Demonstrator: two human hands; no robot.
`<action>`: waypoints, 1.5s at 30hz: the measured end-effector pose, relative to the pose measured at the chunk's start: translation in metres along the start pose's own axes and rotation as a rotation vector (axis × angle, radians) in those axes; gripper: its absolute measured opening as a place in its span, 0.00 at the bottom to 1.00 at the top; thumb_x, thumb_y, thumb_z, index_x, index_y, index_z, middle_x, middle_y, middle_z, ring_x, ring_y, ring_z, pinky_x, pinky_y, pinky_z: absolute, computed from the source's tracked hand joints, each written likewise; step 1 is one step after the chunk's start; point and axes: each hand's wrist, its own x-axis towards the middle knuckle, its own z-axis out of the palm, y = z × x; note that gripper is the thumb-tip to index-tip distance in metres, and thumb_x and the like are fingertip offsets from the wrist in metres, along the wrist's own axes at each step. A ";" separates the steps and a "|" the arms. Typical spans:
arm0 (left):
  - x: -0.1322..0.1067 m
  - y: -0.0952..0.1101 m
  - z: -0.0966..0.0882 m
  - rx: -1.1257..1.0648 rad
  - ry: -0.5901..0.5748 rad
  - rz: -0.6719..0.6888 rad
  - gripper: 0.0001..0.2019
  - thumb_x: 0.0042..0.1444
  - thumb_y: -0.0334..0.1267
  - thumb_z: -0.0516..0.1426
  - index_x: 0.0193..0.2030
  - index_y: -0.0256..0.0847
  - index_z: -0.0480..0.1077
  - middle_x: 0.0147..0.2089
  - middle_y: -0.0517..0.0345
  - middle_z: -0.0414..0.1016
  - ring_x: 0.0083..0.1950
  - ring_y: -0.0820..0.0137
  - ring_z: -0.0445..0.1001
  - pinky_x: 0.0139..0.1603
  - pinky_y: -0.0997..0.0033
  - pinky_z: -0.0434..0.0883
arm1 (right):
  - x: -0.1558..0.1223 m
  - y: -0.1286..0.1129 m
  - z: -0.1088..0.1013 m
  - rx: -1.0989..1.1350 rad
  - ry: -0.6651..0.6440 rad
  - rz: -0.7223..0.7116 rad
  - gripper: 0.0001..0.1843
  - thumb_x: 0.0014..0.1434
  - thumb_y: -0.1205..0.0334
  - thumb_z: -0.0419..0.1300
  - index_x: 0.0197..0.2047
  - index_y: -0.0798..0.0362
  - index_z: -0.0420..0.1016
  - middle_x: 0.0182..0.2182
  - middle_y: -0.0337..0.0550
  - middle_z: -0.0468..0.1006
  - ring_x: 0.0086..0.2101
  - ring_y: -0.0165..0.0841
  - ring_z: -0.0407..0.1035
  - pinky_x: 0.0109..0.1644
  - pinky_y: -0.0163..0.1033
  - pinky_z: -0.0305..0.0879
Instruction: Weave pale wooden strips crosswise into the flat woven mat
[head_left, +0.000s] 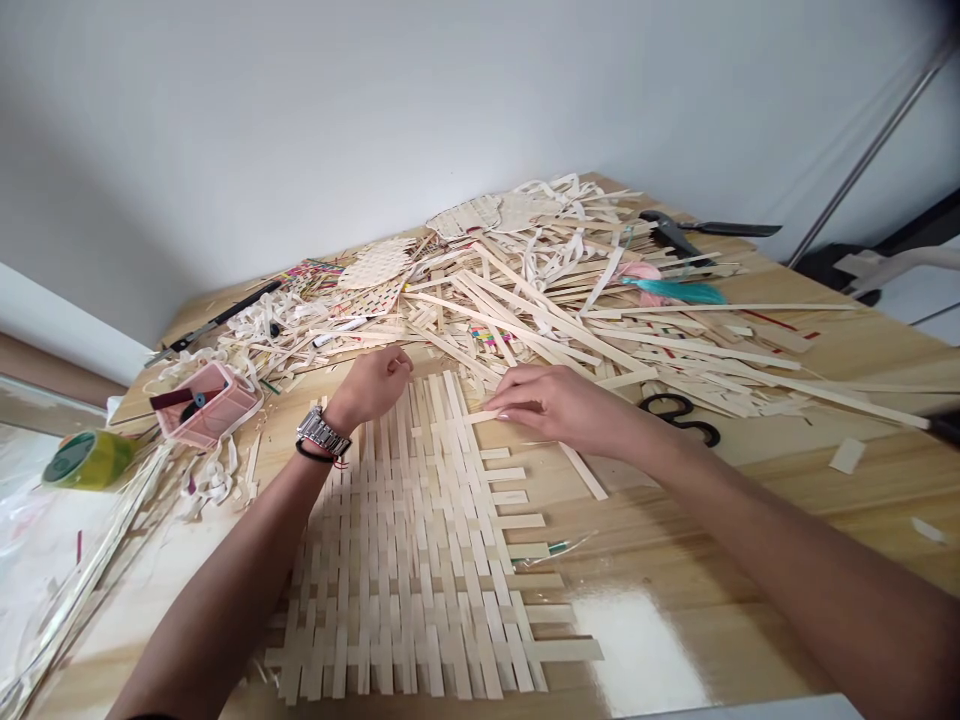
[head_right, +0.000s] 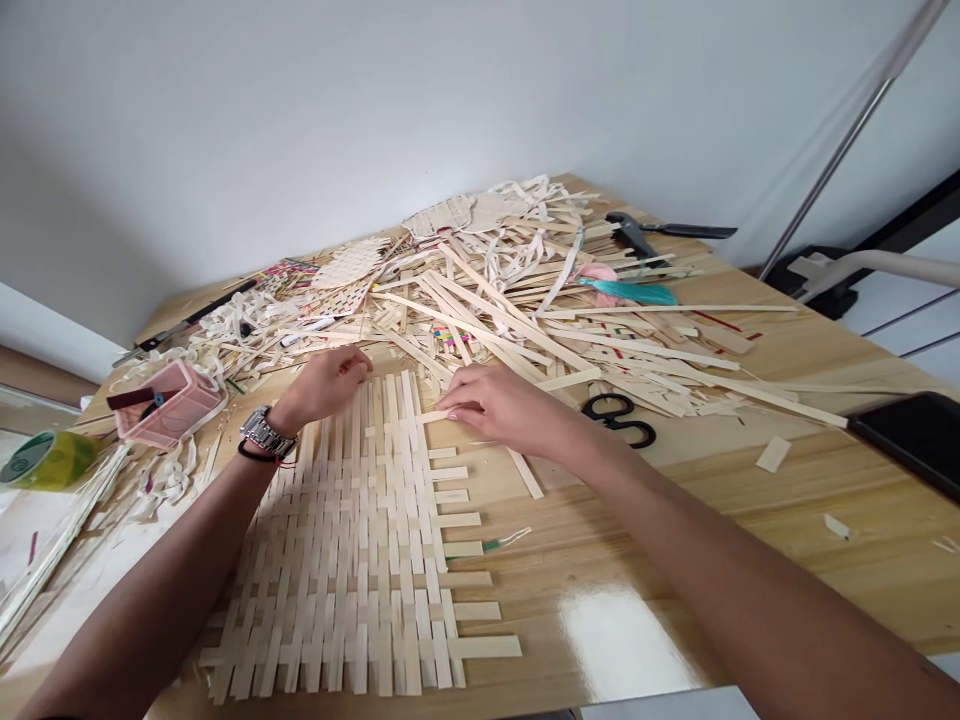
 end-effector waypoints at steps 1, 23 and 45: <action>0.000 0.000 0.000 -0.017 -0.006 -0.005 0.08 0.61 0.37 0.56 0.34 0.43 0.75 0.31 0.57 0.80 0.31 0.66 0.72 0.33 0.66 0.66 | 0.000 0.000 0.000 -0.002 -0.002 0.001 0.14 0.72 0.64 0.62 0.50 0.46 0.90 0.45 0.47 0.88 0.44 0.38 0.81 0.55 0.46 0.75; -0.001 0.009 -0.023 -0.403 -0.193 -0.023 0.12 0.63 0.49 0.62 0.37 0.42 0.78 0.37 0.54 0.80 0.39 0.64 0.77 0.44 0.64 0.75 | 0.000 0.005 0.001 -0.026 0.031 -0.013 0.13 0.73 0.63 0.62 0.50 0.49 0.90 0.45 0.49 0.87 0.45 0.39 0.80 0.55 0.47 0.74; -0.067 0.000 -0.040 -0.608 -0.260 0.089 0.10 0.72 0.44 0.63 0.53 0.44 0.81 0.60 0.44 0.79 0.73 0.51 0.70 0.67 0.54 0.73 | 0.003 -0.001 0.016 -0.029 0.094 -0.108 0.12 0.73 0.64 0.62 0.49 0.48 0.89 0.44 0.47 0.86 0.43 0.38 0.80 0.50 0.44 0.75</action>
